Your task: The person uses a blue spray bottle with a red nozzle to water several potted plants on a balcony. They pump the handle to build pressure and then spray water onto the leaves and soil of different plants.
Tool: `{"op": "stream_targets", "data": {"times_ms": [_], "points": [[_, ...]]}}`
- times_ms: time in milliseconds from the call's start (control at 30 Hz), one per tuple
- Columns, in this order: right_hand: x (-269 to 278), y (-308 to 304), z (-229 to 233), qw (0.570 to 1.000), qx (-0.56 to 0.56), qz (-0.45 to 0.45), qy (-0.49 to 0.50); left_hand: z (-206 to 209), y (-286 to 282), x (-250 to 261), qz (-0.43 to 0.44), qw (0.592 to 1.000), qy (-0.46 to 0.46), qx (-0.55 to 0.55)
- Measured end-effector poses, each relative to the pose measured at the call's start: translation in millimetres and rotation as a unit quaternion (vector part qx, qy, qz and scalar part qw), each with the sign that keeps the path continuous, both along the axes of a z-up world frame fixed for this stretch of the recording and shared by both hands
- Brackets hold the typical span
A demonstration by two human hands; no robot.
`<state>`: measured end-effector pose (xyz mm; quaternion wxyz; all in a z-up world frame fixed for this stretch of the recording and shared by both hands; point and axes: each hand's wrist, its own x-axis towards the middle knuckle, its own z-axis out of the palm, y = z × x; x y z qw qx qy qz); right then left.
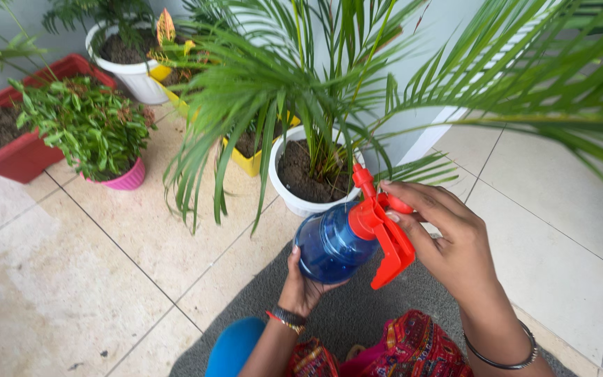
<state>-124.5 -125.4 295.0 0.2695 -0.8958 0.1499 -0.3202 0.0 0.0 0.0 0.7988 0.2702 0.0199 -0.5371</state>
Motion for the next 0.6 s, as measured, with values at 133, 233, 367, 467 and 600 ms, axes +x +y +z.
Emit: {"op": "stream_targets", "data": {"times_ms": [133,233,367,467,600], "points": [[1.1,5.3,88.3,0.998,-0.038,0.048,-0.017,51.6,6.5,-13.7,0.037,0.998,0.021,-0.046],[-7.1,20.5,149.0,0.994,-0.057,0.053,-0.076,94.0,18.2,-22.0,0.079,0.994,0.034,-0.07],[-18.8,23.2,225.2,0.993,0.0,0.104,-0.055,166.4,40.5,-37.8,0.106,0.992,0.057,-0.038],[-4.8,47.3,246.6,0.991,0.048,0.096,-0.084,225.2,64.9,-32.4,0.107,0.993,0.047,-0.001],[-1.2,65.9,303.1,0.989,0.081,0.116,-0.05,308.9,108.0,-15.7,0.13,0.991,-0.012,0.038]]}}
